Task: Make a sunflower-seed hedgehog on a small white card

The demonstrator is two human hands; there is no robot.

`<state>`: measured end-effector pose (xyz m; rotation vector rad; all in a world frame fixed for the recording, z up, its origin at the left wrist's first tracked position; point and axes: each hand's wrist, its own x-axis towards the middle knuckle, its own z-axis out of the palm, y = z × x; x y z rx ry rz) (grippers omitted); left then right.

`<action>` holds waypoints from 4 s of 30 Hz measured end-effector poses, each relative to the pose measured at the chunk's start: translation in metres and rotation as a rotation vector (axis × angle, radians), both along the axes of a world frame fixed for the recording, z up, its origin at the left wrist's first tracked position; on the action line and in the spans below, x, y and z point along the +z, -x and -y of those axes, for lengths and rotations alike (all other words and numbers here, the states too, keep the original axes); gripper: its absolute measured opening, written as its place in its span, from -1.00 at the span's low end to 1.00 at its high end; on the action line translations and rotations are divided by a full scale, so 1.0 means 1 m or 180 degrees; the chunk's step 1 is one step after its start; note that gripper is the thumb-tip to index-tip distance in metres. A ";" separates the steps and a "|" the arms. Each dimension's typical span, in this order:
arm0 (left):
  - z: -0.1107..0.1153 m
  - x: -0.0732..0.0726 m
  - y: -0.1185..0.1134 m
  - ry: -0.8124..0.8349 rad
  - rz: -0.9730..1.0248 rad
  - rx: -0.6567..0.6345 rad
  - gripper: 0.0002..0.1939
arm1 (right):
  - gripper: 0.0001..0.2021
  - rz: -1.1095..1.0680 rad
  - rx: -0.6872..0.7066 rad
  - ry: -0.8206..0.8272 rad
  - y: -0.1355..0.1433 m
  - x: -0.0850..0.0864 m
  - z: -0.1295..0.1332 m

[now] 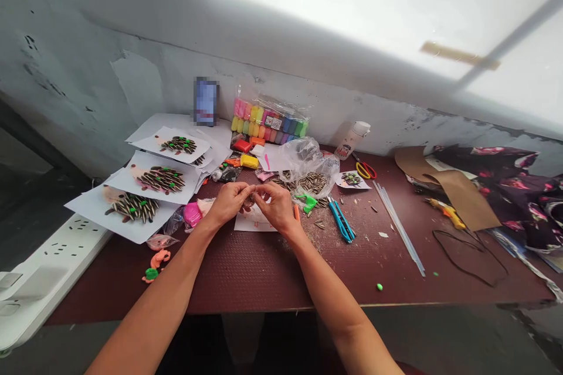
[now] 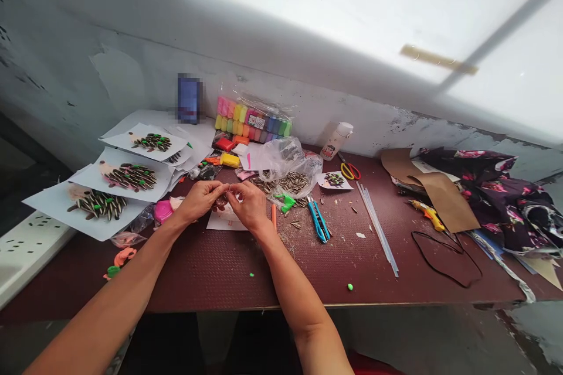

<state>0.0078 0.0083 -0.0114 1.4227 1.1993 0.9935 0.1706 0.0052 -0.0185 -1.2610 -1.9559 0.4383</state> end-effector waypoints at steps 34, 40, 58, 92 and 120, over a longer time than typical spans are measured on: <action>-0.004 -0.001 0.006 0.0137 0.0525 0.0059 -0.51 | -0.86 -0.0131 -0.0069 -0.0001 -0.008 0.004 -0.003; -0.009 0.002 0.015 0.0129 0.0756 0.0459 -0.59 | -0.88 -0.1639 0.0202 0.0631 -0.014 0.002 -0.015; 0.007 0.019 0.007 0.0679 0.0970 -0.0404 -0.48 | -0.57 -0.2267 0.0388 0.1248 -0.001 0.000 -0.010; 0.003 0.014 0.008 0.0667 0.1577 0.0084 -0.58 | -0.63 -0.2356 0.0316 0.1414 -0.007 0.012 -0.011; 0.000 0.008 0.008 0.0680 0.1551 0.0051 -0.51 | -0.73 -0.1973 0.0267 0.0704 -0.001 0.010 -0.004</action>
